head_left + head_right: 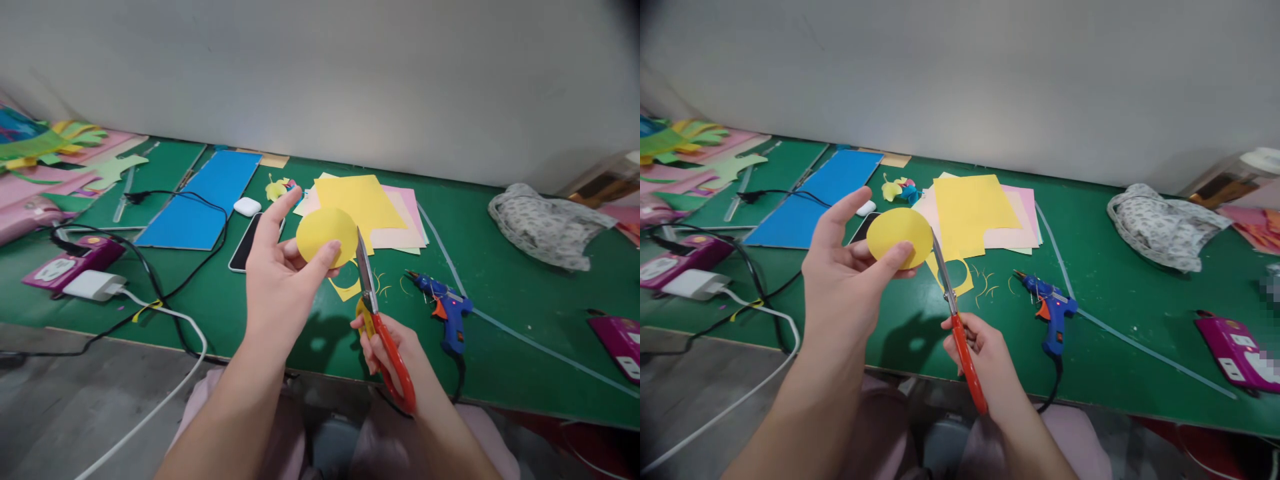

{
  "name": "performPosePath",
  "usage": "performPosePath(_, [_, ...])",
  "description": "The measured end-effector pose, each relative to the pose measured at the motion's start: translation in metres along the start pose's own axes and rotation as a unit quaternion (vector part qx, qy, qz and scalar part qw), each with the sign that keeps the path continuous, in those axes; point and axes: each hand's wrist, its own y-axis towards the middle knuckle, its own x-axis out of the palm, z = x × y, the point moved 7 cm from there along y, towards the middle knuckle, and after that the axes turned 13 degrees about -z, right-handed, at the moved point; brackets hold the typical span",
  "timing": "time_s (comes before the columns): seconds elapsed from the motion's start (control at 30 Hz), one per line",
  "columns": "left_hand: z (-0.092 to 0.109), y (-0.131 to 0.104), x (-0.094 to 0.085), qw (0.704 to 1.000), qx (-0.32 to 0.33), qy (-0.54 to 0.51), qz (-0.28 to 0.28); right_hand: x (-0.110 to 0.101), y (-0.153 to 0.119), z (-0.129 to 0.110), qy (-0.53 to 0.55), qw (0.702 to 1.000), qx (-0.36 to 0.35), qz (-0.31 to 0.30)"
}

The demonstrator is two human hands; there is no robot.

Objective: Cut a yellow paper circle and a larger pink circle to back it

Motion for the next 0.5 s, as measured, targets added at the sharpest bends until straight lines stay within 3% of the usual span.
performPosePath(0.5, [0.0008,-0.0016,-0.0013,1.000,0.008,0.021,-0.003,-0.0004,-0.0003,-0.0008,-0.003,1.000,0.002,-0.002])
